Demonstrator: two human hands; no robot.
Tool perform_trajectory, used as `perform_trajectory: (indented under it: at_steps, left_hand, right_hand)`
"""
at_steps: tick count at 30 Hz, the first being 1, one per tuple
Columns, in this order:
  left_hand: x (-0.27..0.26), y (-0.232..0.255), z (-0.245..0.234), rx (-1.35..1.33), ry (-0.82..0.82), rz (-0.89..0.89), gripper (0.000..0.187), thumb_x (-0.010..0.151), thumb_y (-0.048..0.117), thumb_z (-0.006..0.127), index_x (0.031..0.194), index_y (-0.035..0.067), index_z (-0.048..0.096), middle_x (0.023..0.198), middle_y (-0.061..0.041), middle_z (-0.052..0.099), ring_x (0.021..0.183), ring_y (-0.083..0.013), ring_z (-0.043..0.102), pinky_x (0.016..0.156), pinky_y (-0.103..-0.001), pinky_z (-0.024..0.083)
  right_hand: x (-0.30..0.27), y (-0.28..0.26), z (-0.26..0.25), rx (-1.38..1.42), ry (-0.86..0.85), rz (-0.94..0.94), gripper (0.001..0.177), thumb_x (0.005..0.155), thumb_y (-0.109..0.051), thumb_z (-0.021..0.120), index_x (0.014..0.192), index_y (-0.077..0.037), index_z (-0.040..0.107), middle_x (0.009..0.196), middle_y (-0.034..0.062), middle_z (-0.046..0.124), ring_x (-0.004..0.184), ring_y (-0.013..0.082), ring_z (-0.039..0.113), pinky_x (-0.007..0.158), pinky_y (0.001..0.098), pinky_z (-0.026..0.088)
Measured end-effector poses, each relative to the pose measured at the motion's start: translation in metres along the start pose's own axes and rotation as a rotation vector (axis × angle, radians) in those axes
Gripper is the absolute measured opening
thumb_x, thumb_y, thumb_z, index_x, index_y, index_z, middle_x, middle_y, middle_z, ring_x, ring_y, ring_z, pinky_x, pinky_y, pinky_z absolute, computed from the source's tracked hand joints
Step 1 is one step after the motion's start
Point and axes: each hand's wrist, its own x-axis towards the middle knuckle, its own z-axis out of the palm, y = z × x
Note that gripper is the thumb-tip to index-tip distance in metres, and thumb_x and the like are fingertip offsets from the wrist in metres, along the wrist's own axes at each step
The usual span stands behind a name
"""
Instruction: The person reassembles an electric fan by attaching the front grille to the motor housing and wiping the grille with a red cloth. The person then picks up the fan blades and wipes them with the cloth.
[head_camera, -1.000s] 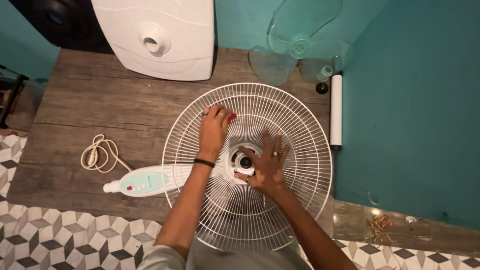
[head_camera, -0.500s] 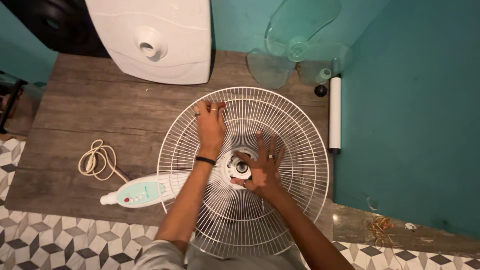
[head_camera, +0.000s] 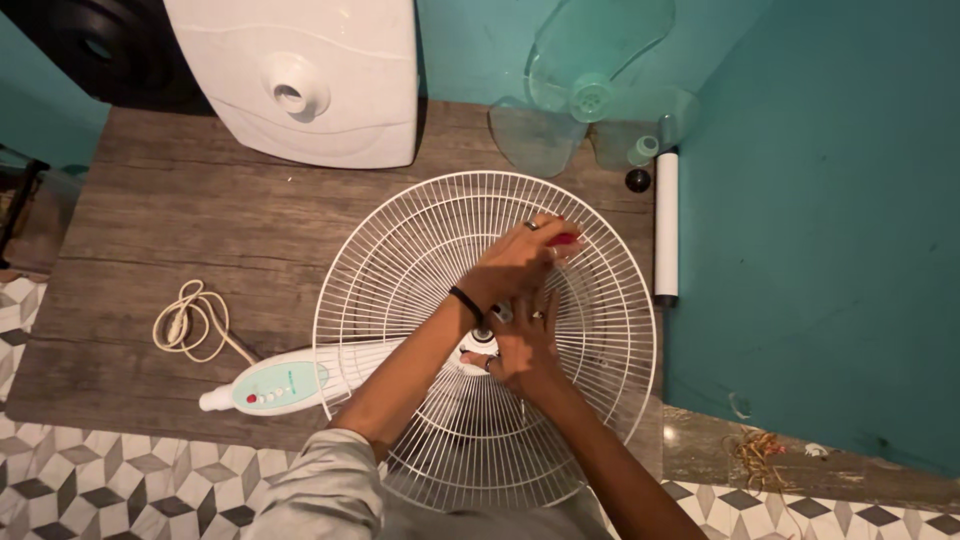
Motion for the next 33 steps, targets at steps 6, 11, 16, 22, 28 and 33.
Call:
perform_trajectory:
  at_steps: [6,11,16,22,28,33]
  left_hand:
    - [-0.037,-0.027,-0.025,0.365,0.068,0.068,0.049,0.090,0.006,0.062,0.138,0.007,0.064,0.154,-0.003,0.052,0.146,-0.0264,0.048,0.119,-0.036,0.042]
    - [-0.095,-0.041,-0.052,0.434,0.096,-0.114,0.054,0.093,0.002,0.056,0.146,0.003,0.060,0.157,-0.006,0.050,0.144,-0.0259,0.048,0.121,-0.037,0.040]
    - [-0.157,-0.007,-0.070,0.670,0.064,-0.449,0.047,0.090,0.004,0.056,0.137,0.001,0.059,0.151,-0.018,0.051,0.134,-0.0332,0.054,0.111,-0.042,0.046]
    - [-0.214,0.074,-0.059,0.612,0.015,-0.813,0.047,0.085,0.007,0.058,0.129,-0.008,0.055,0.131,-0.027,0.054,0.107,-0.0415,0.060,0.082,-0.047,0.054]
    - [-0.235,0.145,-0.034,0.383,-0.016,-0.836,0.035,0.089,0.006,0.057,0.121,-0.008,0.056,0.121,-0.024,0.055,0.102,-0.0388,0.061,0.077,-0.040,0.059]
    - [-0.228,0.178,-0.036,0.364,-0.252,-0.382,0.025,0.083,0.005,0.058,0.105,-0.007,0.059,0.120,-0.021,0.058,0.102,-0.0373,0.067,0.070,-0.041,0.057]
  right_hand:
    - [-0.002,-0.001,0.011,-0.019,0.166,-0.059,0.075,0.080,-0.070,0.065,0.140,-0.025,0.060,0.163,0.0268,0.014,0.148,0.0578,-0.007,0.105,0.0846,-0.004]
    - [-0.010,0.006,0.017,-0.053,0.329,-0.107,0.073,0.084,-0.071,0.064,0.143,-0.026,0.060,0.170,0.0208,0.008,0.153,0.0516,-0.008,0.106,0.0861,-0.005]
    - [-0.006,0.007,0.018,-0.042,0.324,-0.126,0.074,0.085,-0.070,0.064,0.144,-0.027,0.060,0.170,0.0196,0.009,0.154,0.0509,-0.007,0.103,0.0883,-0.005]
    - [-0.009,0.007,0.012,-0.024,0.272,-0.120,0.076,0.082,-0.073,0.062,0.143,-0.028,0.059,0.169,0.0203,0.009,0.152,0.0523,-0.006,0.101,0.0884,-0.003]
    - [-0.009,0.037,-0.018,0.225,0.117,-0.128,0.069,0.091,-0.054,0.063,0.152,-0.023,0.052,0.164,0.0103,0.036,0.157,0.0351,0.015,0.120,0.0751,-0.001]
    - [-0.056,0.066,-0.042,-0.055,0.732,0.230,0.048,0.103,-0.027,0.062,0.150,-0.029,0.053,0.161,0.0074,0.056,0.161,0.0313,0.037,0.128,0.0676,-0.001]
